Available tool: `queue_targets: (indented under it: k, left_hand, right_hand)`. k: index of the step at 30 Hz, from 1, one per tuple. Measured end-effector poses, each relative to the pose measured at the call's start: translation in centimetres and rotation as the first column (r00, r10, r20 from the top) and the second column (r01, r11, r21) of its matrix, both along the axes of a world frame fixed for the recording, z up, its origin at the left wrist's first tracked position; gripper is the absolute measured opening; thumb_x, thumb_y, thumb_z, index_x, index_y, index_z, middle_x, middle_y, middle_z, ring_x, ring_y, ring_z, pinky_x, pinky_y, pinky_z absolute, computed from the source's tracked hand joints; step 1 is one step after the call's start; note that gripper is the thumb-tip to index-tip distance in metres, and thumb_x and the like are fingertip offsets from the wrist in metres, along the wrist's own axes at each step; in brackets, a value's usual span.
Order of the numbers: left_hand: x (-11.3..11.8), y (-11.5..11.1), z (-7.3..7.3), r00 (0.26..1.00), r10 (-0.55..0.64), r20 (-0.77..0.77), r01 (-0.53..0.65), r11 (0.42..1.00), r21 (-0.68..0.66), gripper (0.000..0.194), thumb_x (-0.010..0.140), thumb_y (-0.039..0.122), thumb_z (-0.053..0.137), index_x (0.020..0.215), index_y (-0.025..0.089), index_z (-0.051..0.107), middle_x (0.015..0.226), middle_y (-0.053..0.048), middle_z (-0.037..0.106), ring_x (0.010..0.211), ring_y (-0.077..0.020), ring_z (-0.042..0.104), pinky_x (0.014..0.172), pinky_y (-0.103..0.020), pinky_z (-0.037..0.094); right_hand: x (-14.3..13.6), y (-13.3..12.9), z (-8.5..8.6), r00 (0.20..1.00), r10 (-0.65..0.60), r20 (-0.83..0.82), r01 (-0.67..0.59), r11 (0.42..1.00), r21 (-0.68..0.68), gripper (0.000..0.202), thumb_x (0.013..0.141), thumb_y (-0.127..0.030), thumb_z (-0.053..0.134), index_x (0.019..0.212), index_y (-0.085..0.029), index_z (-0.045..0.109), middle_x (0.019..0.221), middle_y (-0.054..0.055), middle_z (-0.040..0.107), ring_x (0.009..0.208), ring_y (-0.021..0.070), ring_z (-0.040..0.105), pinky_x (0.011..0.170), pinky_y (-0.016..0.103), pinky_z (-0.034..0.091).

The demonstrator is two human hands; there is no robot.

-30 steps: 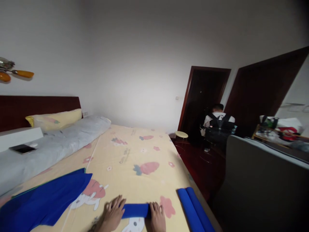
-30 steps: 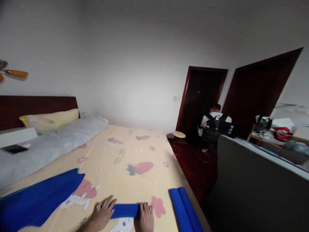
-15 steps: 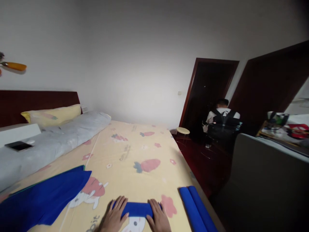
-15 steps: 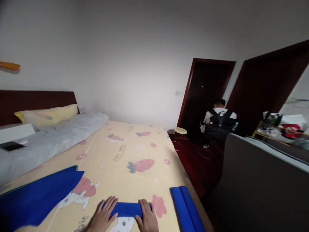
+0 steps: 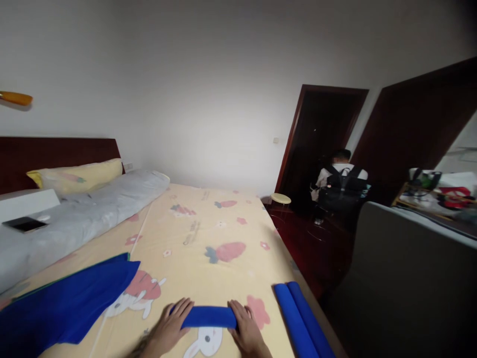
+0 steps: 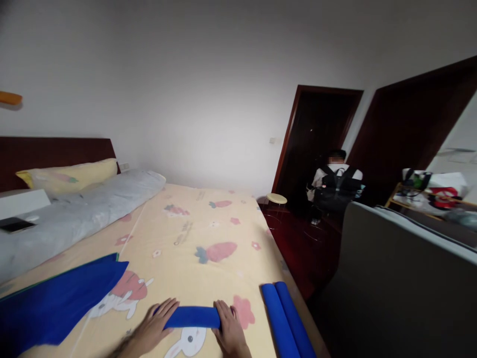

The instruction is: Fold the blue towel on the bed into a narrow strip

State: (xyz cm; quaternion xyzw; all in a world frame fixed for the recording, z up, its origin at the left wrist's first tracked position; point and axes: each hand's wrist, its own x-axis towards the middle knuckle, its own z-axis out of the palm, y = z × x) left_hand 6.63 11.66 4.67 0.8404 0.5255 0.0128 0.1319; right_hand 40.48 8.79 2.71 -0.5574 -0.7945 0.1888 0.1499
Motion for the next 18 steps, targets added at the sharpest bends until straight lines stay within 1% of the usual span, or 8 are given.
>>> queue_targets:
  k: [3, 6, 10, 12, 13, 14, 16, 18]
  left_hand:
    - [-1.3, 0.0, 0.3, 0.998, 0.044, -0.042, -0.045, 0.999, -0.013, 0.073, 0.082, 0.024, 0.046, 0.151, 0.036, 0.024, 0.162, 0.002, 0.025, 0.149, -0.0212, 0.021, 0.118, -0.047, 0.019]
    - [-1.4, 0.1, 0.5, 0.990, 0.074, -0.117, -0.076, 0.997, -0.017, 0.072, 0.081, 0.023, 0.045, 0.150, 0.035, 0.028, 0.162, -0.001, 0.027, 0.149, -0.0233, 0.020, 0.117, -0.052, 0.016]
    - [-0.5, 0.2, 0.6, 0.979, 0.097, -0.177, -0.090, 0.995, 0.049, 0.071, 0.076, 0.013, 0.043, 0.144, 0.034, 0.041, 0.155, -0.005, 0.042, 0.146, -0.0263, 0.028, 0.115, -0.055, 0.017]
    - [-0.5, 0.0, 0.5, 0.982, 0.109, -0.154, -0.102, 0.993, 0.055, 0.068, 0.078, 0.013, 0.042, 0.142, 0.034, 0.042, 0.149, -0.006, 0.049, 0.141, -0.0262, 0.035, 0.113, -0.051, 0.021]
    - [-0.6, -0.2, 0.5, 0.984, 0.113, -0.139, -0.107, 0.993, 0.050, 0.067, 0.079, 0.014, 0.042, 0.143, 0.034, 0.042, 0.147, -0.005, 0.051, 0.140, -0.0259, 0.037, 0.112, -0.049, 0.023]
    - [-0.9, -0.3, 0.5, 0.985, 0.119, -0.124, -0.115, 0.992, 0.044, 0.066, 0.079, 0.015, 0.042, 0.142, 0.034, 0.042, 0.146, -0.005, 0.052, 0.139, -0.0256, 0.038, 0.111, -0.047, 0.024]
    - [-1.4, -0.6, 0.4, 0.987, 0.136, -0.090, -0.134, 0.991, 0.024, 0.067, 0.078, 0.014, 0.044, 0.142, 0.035, 0.043, 0.146, -0.003, 0.052, 0.138, -0.0248, 0.038, 0.112, -0.045, 0.024]
    - [-1.3, -0.9, 0.3, 0.986, 0.160, -0.052, -0.161, 0.987, -0.002, 0.066, 0.077, 0.013, 0.048, 0.139, 0.035, 0.046, 0.146, -0.001, 0.052, 0.139, -0.0246, 0.037, 0.114, -0.044, 0.023]
  right_hand:
    - [0.3, -0.4, 1.0, 0.998, -0.039, 0.056, 0.044, 0.996, -0.079, 0.070, 0.090, -0.051, 0.042, 0.153, -0.026, 0.024, 0.158, 0.009, 0.025, 0.147, 0.0312, 0.022, 0.117, 0.061, 0.017]
    - [0.2, -0.5, 2.1, 0.991, -0.088, 0.099, 0.101, 0.987, -0.127, 0.071, 0.085, -0.039, 0.045, 0.152, -0.025, 0.028, 0.158, 0.008, 0.026, 0.147, 0.0311, 0.022, 0.117, 0.059, 0.019]
    - [-0.6, -0.8, 4.2, 0.986, -0.104, 0.127, 0.119, 0.986, -0.114, 0.066, 0.077, -0.025, 0.049, 0.143, -0.023, 0.044, 0.151, 0.013, 0.043, 0.141, 0.0320, 0.036, 0.117, 0.056, 0.018]
    - [-0.9, -0.9, 5.5, 0.987, -0.115, 0.113, 0.125, 0.988, -0.086, 0.058, 0.076, -0.019, 0.048, 0.134, -0.020, 0.054, 0.139, 0.015, 0.056, 0.133, 0.0310, 0.046, 0.117, 0.054, 0.019]
    - [-0.9, -0.9, 6.2, 0.988, -0.116, 0.103, 0.124, 0.989, -0.078, 0.054, 0.074, -0.017, 0.048, 0.127, -0.018, 0.058, 0.130, 0.015, 0.062, 0.127, 0.0304, 0.052, 0.114, 0.051, 0.024]
    - [-0.9, -0.9, 7.0, 0.989, -0.114, 0.092, 0.121, 0.989, -0.079, 0.048, 0.072, -0.016, 0.049, 0.118, -0.017, 0.063, 0.120, 0.015, 0.068, 0.117, 0.0296, 0.059, 0.109, 0.048, 0.032]
    - [-0.6, -0.7, 9.1, 0.993, -0.100, 0.065, 0.105, 0.990, -0.089, 0.035, 0.069, -0.016, 0.053, 0.100, -0.016, 0.067, 0.098, 0.011, 0.073, 0.096, 0.0268, 0.066, 0.091, 0.038, 0.045]
    - [-0.3, -0.6, 11.8, 0.997, -0.079, 0.023, 0.080, 0.994, -0.079, 0.030, 0.068, -0.019, 0.057, 0.098, -0.018, 0.065, 0.084, 0.006, 0.071, 0.080, 0.0224, 0.065, 0.074, 0.030, 0.046]
